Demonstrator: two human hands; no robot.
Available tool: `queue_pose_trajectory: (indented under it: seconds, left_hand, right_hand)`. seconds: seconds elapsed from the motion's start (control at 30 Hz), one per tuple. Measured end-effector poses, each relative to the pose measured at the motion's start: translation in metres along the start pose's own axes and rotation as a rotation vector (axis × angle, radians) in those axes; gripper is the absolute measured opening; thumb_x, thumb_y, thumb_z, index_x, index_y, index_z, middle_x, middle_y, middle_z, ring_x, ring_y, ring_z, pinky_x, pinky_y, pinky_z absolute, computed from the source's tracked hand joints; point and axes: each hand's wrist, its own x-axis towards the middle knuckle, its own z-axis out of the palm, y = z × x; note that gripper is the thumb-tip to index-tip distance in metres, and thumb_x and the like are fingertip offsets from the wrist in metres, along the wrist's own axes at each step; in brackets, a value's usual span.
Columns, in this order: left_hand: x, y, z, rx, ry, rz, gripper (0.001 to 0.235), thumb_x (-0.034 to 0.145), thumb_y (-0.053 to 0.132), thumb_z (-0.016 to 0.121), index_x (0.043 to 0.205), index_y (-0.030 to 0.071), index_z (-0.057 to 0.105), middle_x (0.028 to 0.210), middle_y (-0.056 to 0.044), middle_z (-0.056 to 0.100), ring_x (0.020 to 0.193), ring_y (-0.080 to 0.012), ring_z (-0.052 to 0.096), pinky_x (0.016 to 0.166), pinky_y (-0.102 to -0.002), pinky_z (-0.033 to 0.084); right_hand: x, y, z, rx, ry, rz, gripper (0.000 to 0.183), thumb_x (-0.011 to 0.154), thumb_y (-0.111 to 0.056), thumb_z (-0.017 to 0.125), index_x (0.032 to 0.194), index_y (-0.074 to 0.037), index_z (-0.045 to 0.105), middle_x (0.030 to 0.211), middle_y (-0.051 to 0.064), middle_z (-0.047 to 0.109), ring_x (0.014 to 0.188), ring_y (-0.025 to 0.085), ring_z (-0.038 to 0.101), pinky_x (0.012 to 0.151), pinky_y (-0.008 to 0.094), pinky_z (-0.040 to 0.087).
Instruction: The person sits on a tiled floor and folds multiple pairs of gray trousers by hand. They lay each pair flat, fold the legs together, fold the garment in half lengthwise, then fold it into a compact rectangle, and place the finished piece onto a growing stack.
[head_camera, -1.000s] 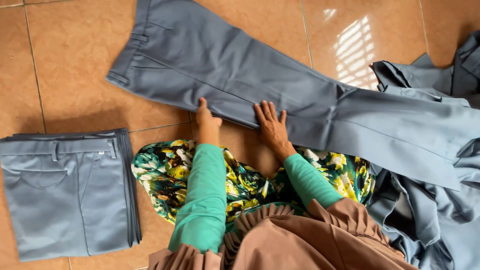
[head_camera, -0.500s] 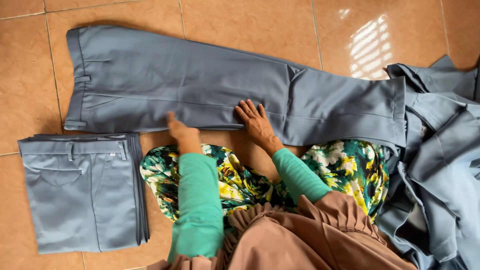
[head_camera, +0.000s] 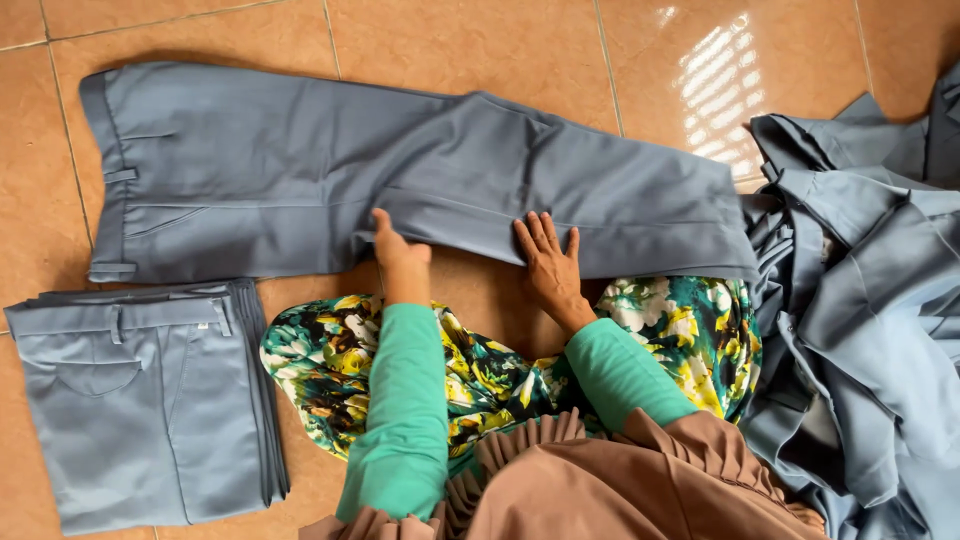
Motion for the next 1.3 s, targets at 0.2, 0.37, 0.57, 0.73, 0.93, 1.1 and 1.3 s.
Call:
queue_pose_trajectory:
  seconds: [0.2, 0.37, 0.57, 0.73, 0.93, 1.1, 1.3]
  left_hand:
    - [-0.019, 0.089, 0.013, -0.159, 0.009, 0.162, 0.098, 0.093, 0.044, 0.072, 0.161, 0.001, 0.017, 0.167, -0.028, 0.014, 0.154, -0.0391, 0.019, 0.128, -0.057, 0.019]
    - [-0.013, 0.119, 0.006, -0.262, 0.154, 0.173, 0.104, 0.090, 0.047, 0.071, 0.164, 0.005, 0.011, 0.170, -0.019, 0.005, 0.157, -0.0350, 0.008, 0.126, -0.058, 0.011]
    - [0.027, 0.078, -0.020, 0.162, 0.132, 0.779, 0.088, 0.087, 0.032, 0.086, 0.155, 0.006, 0.038, 0.158, -0.023, 0.035, 0.149, -0.0378, 0.033, 0.123, -0.055, 0.026]
    - [-0.004, 0.000, 0.010, 0.829, -0.284, 1.213, 0.044, 0.100, 0.016, 0.071, 0.140, 0.008, 0.055, 0.134, -0.019, 0.059, 0.126, -0.0337, 0.055, 0.111, -0.046, 0.040]
    - [0.030, -0.056, 0.086, 1.350, -0.563, 1.068, 0.041, 0.101, 0.004, 0.055, 0.138, 0.019, 0.060, 0.136, -0.008, 0.061, 0.122, -0.0292, 0.064, 0.100, -0.036, 0.058]
    - [0.040, -0.058, 0.117, 1.685, -0.606, 1.124, 0.050, 0.102, 0.005, 0.052, 0.147, 0.026, 0.053, 0.153, -0.008, 0.048, 0.138, -0.0330, 0.051, 0.113, -0.047, 0.047]
    - [0.019, -0.049, 0.127, 1.997, -0.498, 1.013, 0.051, 0.107, 0.019, 0.045, 0.155, 0.033, 0.041, 0.168, 0.001, 0.023, 0.144, -0.0330, 0.044, 0.109, -0.056, 0.047]
  right_hand:
    - [0.012, -0.005, -0.001, -0.013, 0.026, -0.052, 0.088, 0.084, -0.006, 0.046, 0.166, -0.028, 0.022, 0.172, 0.005, 0.020, 0.159, 0.027, 0.011, 0.120, 0.072, 0.010]
    - [0.033, -0.010, -0.002, 0.011, 0.027, -0.180, 0.084, 0.087, -0.007, 0.043, 0.164, -0.033, 0.026, 0.173, 0.000, 0.019, 0.160, 0.023, 0.011, 0.119, 0.074, 0.011]
    - [0.054, 0.019, -0.028, -0.041, -0.125, -0.111, 0.089, 0.083, -0.031, 0.061, 0.161, -0.046, 0.023, 0.172, -0.009, 0.015, 0.159, 0.023, 0.006, 0.108, 0.087, 0.014]
    - [0.075, 0.090, -0.067, 0.289, -0.041, 0.033, 0.056, 0.086, -0.046, 0.069, 0.140, -0.043, 0.057, 0.149, -0.006, 0.047, 0.142, 0.027, 0.037, 0.101, 0.075, 0.036]
    - [0.101, 0.226, -0.064, 0.311, 0.468, 0.455, 0.066, 0.091, -0.050, 0.079, 0.143, -0.014, 0.058, 0.118, 0.017, 0.063, 0.112, 0.046, 0.060, 0.084, 0.069, 0.050]
    - [0.120, 0.245, -0.056, 0.451, 0.457, 0.469, 0.073, 0.077, -0.069, 0.085, 0.126, -0.016, 0.073, 0.107, 0.010, 0.066, 0.103, 0.041, 0.067, 0.083, 0.061, 0.053]
    - [0.094, 0.168, -0.056, 0.305, 0.609, 0.028, 0.030, 0.074, -0.015, 0.082, 0.101, -0.020, 0.069, 0.095, 0.007, 0.060, 0.096, 0.033, 0.062, 0.081, 0.046, 0.052]
